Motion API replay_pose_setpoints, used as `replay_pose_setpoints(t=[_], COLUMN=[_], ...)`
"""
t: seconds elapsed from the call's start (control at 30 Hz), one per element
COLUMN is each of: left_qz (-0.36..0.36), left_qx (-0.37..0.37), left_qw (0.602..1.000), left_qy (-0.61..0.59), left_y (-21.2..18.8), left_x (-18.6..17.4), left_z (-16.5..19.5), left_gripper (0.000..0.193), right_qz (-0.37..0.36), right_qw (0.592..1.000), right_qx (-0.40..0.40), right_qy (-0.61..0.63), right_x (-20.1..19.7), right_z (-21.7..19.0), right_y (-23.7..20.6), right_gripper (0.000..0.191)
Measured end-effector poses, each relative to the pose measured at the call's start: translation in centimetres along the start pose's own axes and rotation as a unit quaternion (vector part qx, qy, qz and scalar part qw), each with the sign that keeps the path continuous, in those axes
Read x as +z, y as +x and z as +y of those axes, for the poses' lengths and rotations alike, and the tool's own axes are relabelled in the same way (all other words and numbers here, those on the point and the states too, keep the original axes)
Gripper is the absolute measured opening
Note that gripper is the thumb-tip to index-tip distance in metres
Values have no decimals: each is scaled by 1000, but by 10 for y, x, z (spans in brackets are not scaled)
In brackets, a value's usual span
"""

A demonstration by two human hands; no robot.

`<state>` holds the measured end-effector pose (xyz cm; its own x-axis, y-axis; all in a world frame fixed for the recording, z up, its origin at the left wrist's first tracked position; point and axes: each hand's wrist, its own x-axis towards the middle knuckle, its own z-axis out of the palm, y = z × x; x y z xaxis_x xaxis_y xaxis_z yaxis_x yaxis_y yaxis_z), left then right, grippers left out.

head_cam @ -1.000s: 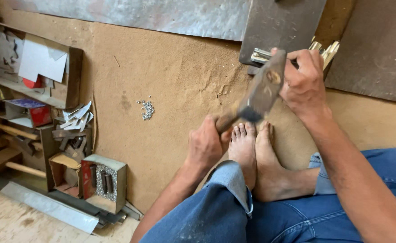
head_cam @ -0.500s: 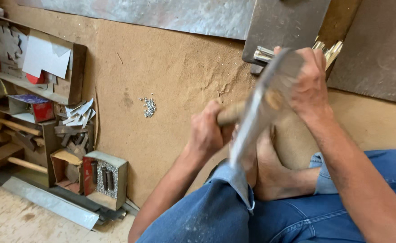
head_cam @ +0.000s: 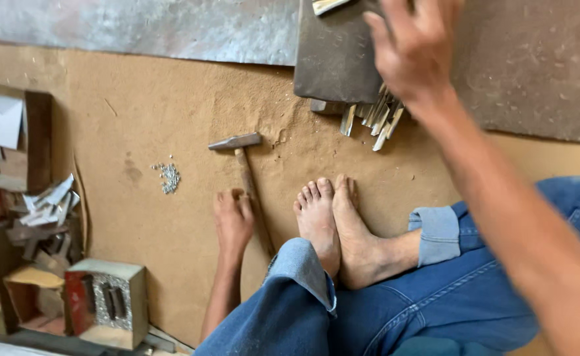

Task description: The person sits on the floor and folds metal strips over an anvil block, hammering them flat with a hammer to form folded metal pieces. They pick up strips one at a time, position each on the anvil, hammer the fold, and place finished pieces in a growing stack.

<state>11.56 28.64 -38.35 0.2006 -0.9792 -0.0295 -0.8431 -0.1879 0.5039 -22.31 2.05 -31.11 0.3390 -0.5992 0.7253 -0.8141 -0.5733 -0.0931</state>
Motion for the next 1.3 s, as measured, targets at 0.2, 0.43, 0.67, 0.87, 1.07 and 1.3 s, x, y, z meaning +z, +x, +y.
replay_pose_setpoints(t=[0.2,0.43,0.67,0.87,1.07,1.3], left_qz=[55,-61,59,3,-14,-55], left_qx=[-52,-92,68,13,-91,-187], left_qw=[988,897,958,898,964,968], left_qy=[-135,-428,-273,-440,-248,158], left_y=[23,79,148,171,93,-30], left_x=[3,5,42,74,59,47], left_z=[25,100,137,145,78,15], left_gripper=[15,12,15,25,41,53], right_qz=[-190,-479,-256,-157,-178,-193], right_qw=[928,772,896,951,962,980], right_qx=[318,414,363,263,200,42], right_qy=[37,47,-7,43,57,30], right_x=[-17,22,-110,-106,-41,-11], right_z=[-82,-93,-51,-5,4,-17], right_y=[-108,-142,-155,-109,-72,-26], right_gripper=[39,44,13,13,13,42])
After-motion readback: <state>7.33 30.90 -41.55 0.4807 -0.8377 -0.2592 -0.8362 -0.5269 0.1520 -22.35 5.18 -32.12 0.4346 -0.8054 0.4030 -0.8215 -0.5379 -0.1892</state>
